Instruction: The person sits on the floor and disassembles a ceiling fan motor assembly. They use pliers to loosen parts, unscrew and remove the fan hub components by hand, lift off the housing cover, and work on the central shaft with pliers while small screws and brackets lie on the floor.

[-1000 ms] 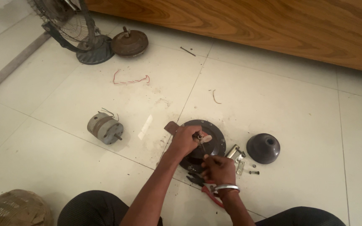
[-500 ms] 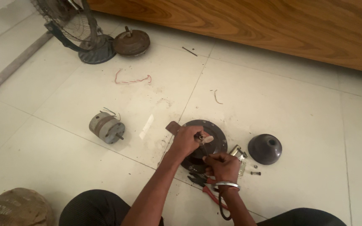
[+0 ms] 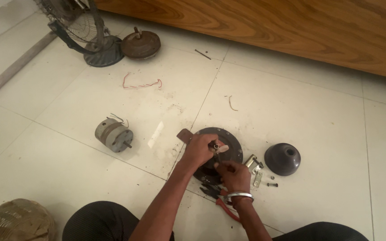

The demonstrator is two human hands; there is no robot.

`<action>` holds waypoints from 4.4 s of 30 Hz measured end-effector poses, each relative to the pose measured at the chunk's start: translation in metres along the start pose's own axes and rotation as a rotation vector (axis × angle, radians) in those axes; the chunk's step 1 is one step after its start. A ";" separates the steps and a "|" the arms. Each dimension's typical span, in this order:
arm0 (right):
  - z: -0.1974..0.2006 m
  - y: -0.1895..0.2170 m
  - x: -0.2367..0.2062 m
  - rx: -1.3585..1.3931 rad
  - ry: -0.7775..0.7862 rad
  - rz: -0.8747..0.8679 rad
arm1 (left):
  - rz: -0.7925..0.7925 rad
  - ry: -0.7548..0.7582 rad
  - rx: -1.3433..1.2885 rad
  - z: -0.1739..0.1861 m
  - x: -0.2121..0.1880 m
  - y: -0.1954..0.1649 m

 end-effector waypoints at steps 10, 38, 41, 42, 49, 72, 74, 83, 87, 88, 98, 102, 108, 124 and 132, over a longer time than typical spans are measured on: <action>-0.008 0.002 0.004 0.179 0.164 -0.045 | 0.034 0.030 -0.023 0.001 -0.001 -0.002; -0.009 0.003 0.019 -0.103 -0.022 0.283 | 0.006 -0.011 0.068 0.002 0.000 0.000; -0.006 -0.013 0.013 0.030 0.022 0.068 | -0.039 0.002 -0.034 0.000 0.002 0.001; -0.004 -0.016 0.011 0.073 0.027 0.021 | -0.008 0.010 -0.030 -0.002 0.002 0.003; 0.004 -0.014 0.003 0.197 0.043 -0.042 | 0.038 0.011 0.035 -0.004 0.004 0.005; -0.002 0.017 0.027 0.172 -0.088 -0.005 | -0.015 0.012 -0.062 -0.006 0.005 -0.004; -0.001 0.024 0.026 0.146 -0.100 0.082 | -0.003 0.020 0.062 -0.006 0.010 -0.003; 0.001 0.025 0.015 0.019 -0.106 0.077 | -0.121 0.070 0.013 -0.005 0.014 -0.008; 0.000 0.026 0.014 0.062 -0.044 0.073 | -0.139 0.060 -0.005 -0.004 0.013 -0.011; -0.001 0.027 0.014 0.076 -0.030 0.085 | -0.144 0.064 -0.021 -0.004 0.012 -0.011; -0.004 0.020 0.019 0.063 -0.046 0.053 | -0.039 0.081 0.104 -0.004 0.012 -0.006; -0.001 0.022 0.019 -0.016 -0.073 0.088 | -0.015 0.098 0.028 0.001 0.004 -0.009; 0.008 0.025 0.000 0.033 -0.057 0.171 | -0.079 -0.220 -0.015 0.018 -0.044 -0.019; 0.024 -0.076 -0.043 0.376 0.150 -0.182 | 0.241 0.185 -0.558 -0.043 -0.125 0.014; 0.034 -0.095 -0.036 0.306 0.082 -0.227 | 0.322 0.287 -0.709 -0.064 -0.126 0.026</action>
Point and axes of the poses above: each hand's wrist, its own x-axis towards the middle knuckle, its own z-axis out of the back of the hand, y = z × x, the point moved 7 cm from there along x, towards the middle knuckle, and after that the axes turned 10 degrees about x, right-handed, at the moved point
